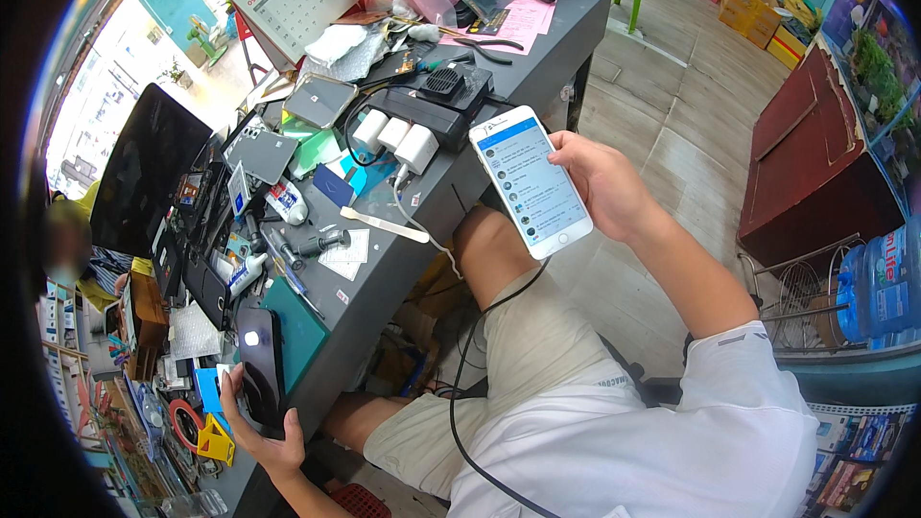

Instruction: The person uses a screwdriver to remove screws from the internal frame of a disassembled smartphone. They then pick up a white smartphone, unlock it, and navigate the screen to check settings. The person returns to the disassembled device to continue unscrewing components.

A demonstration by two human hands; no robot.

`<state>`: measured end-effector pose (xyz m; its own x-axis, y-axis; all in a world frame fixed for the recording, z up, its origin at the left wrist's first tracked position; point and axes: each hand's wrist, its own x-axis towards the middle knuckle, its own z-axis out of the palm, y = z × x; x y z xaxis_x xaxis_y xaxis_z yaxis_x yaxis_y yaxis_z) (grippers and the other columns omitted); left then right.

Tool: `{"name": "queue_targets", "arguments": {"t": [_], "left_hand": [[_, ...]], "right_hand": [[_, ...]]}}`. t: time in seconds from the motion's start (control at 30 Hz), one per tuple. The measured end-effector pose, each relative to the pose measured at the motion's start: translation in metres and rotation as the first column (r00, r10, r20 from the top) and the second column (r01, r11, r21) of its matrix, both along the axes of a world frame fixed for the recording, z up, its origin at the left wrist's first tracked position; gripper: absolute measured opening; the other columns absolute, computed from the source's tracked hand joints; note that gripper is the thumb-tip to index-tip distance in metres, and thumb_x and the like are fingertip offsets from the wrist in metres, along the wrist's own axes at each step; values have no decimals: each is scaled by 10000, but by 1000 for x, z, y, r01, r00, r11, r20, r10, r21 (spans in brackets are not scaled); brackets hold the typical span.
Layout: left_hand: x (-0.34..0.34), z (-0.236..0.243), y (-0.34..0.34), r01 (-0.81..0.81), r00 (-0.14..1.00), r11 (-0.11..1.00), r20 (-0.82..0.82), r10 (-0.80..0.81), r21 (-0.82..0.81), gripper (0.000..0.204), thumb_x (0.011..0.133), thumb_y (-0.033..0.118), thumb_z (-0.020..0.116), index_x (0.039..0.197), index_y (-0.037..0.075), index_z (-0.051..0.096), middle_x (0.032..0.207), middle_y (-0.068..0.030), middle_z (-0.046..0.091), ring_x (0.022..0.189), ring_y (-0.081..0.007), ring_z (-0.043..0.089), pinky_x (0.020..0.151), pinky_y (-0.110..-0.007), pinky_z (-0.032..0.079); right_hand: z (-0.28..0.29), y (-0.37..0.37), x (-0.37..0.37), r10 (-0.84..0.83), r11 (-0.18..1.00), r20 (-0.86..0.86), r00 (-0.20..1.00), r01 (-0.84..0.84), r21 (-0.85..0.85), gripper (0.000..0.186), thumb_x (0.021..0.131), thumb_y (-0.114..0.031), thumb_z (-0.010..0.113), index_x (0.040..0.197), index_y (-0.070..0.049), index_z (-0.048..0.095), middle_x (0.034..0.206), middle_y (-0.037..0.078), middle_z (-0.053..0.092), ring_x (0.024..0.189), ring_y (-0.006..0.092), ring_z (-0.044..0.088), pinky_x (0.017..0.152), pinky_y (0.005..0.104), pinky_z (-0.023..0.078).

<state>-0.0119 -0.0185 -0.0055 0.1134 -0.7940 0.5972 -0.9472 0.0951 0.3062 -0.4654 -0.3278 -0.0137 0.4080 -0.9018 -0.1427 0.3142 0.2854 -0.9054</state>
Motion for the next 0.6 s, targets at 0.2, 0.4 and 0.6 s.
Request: {"name": "queue_targets", "arguments": {"t": [0.2, 0.4, 0.6], "left_hand": [[-1, 1, 0, 5, 1000, 1000, -1, -5, 0, 945, 879, 356, 775, 1597, -113, 379, 1459, -288, 590, 1347, -410, 575, 1199, -497, 384], [2, -1, 1, 14, 1000, 1000, 0, -14, -1, 946, 880, 354, 776, 1598, -114, 376, 1460, -291, 589, 1349, -414, 573, 1201, -500, 383], [1, -1, 0, 9, 1000, 1000, 3, -9, -2, 950, 885, 373, 774, 1598, -113, 376, 1463, -291, 590, 1353, -415, 573, 1202, -499, 383]], "right_hand": [[1, 0, -1, 11, 1000, 15, 1000, -11, 12, 373, 1022, -172, 520, 1328, 34, 583, 1203, 129, 715, 1068, 167, 721, 967, 340, 578], [2, 1, 0, 11, 1000, -7, 1000, -11, 24, 363, 984, -118, 605, 1315, 28, 578, 1165, 118, 729, 992, 159, 747, 897, 321, 607], [1, 5, 2, 2, 996, -131, 991, -13, -86, 423, 924, -85, 714, 1313, 13, 577, 1139, 100, 731, 965, 155, 753, 858, 315, 617]]}}
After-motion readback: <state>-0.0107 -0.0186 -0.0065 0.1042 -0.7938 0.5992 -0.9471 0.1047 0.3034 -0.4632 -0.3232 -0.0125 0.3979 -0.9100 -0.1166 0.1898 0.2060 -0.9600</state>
